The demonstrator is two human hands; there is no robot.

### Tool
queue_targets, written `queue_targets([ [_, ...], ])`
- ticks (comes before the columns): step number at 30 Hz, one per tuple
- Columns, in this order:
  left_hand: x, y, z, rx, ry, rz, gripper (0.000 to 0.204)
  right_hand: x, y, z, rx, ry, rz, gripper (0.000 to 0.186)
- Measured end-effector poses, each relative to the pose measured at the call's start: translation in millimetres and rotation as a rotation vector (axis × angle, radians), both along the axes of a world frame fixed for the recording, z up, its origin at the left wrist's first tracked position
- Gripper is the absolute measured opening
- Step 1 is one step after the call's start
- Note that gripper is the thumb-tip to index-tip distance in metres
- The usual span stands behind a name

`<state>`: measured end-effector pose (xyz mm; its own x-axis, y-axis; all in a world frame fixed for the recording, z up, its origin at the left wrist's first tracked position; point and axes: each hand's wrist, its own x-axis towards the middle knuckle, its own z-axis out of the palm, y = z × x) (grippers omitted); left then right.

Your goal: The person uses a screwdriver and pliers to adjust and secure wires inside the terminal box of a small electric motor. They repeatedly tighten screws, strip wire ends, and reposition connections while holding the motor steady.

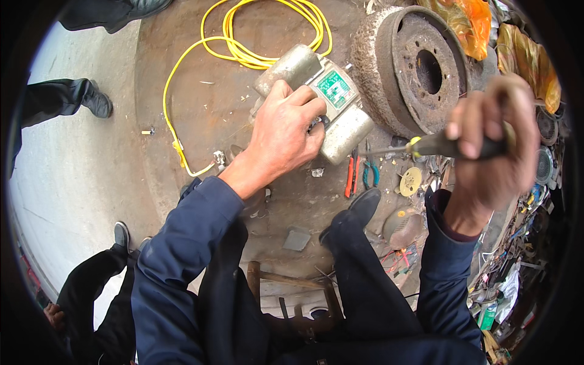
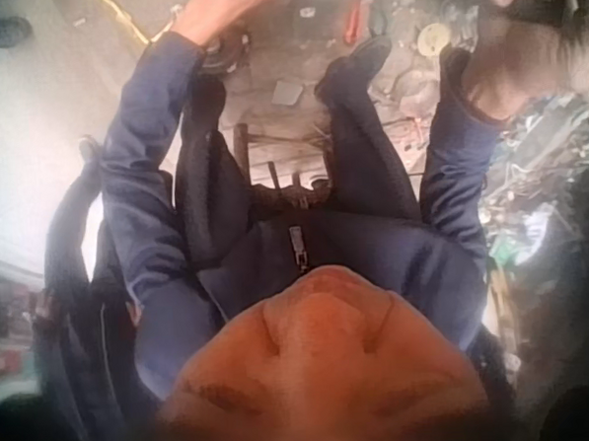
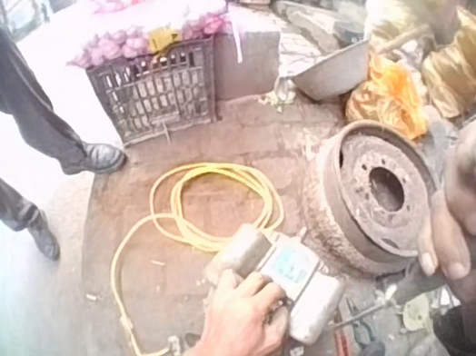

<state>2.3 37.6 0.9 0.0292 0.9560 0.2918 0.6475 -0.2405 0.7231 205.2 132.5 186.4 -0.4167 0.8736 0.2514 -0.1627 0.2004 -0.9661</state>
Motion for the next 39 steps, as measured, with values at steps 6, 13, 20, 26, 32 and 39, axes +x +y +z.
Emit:
queue_targets([
  [6, 0.3, 1.0, -0.6, 0.018, -0.043, 0.005, 0.023, -16.0, -9.1, -16.3, 0.152, 0.089, 0.214, 0.031],
  [13, -1.8, 2.0, -0.8, -0.036, -0.033, -0.010, 0.019, -35.9, -28.3, -39.9, 0.146, 0.029, 0.098, 0.022],
  [20, -2.0, 3.0, -0.8, -0.036, -0.025, -0.011, 0.017, -39.8, -25.5, -46.2, 0.130, 0.010, 0.086, 0.022],
  [26, -0.1, 3.0, 0.0, -0.022, -0.028, 0.001, 0.017, -37.9, -19.9, -46.3, 0.106, 0.008, 0.084, 0.024],
  [32, 0.7, 1.6, -1.4, -0.016, -0.020, 0.010, 0.020, -38.4, -15.6, -47.2, 0.092, 0.027, 0.093, 0.025],
  [39, 2.8, 1.0, -3.9, -0.001, 0.000, 0.016, 0.022, -37.9, -13.5, -48.8, 0.079, 0.057, 0.052, 0.027],
])
